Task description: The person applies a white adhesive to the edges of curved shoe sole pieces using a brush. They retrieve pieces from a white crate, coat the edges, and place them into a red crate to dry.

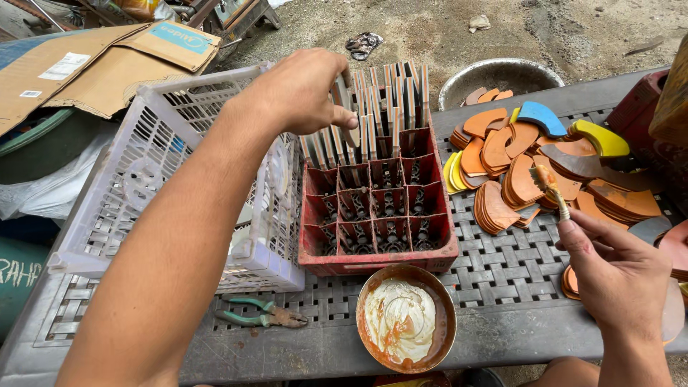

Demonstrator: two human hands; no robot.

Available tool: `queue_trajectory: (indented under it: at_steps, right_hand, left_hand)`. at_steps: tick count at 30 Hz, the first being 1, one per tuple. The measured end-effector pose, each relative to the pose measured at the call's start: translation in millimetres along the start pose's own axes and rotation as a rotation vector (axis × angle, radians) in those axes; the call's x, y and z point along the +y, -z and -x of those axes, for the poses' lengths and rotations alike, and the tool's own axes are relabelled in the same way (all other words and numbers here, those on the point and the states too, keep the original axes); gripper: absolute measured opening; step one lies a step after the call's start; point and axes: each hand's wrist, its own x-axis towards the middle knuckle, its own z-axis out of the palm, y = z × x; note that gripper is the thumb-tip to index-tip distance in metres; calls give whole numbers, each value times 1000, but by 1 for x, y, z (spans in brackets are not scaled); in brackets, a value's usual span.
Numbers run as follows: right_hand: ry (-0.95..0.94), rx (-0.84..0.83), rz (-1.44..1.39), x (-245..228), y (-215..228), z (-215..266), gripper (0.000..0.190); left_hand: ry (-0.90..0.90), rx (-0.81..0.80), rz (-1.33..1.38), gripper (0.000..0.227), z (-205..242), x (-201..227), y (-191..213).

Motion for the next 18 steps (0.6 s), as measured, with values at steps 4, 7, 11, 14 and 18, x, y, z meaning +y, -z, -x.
queue_trajectory:
  at_steps: [4, 7, 11, 14, 18]
  right_hand:
    - [-64, -15, 54, 1, 3, 2, 28]
    - [-93, -21, 77, -1, 3, 2, 28]
    - [-104, -36, 138, -5, 4, 1, 28]
    - [-141, -59, 207, -8, 3, 2, 31]
    - [-176, -70, 315, -14, 0, 0, 34]
  left_hand:
    - [-26, -128, 90, 57, -45, -9, -18]
    - [-24, -190, 91, 57, -73, -12, -35]
    - [32, -257, 42, 60, -99, -18, -50]
    - [57, -274, -24, 66, -108, -19, -57]
    - [108, -343, -12, 68, -118, -15, -60]
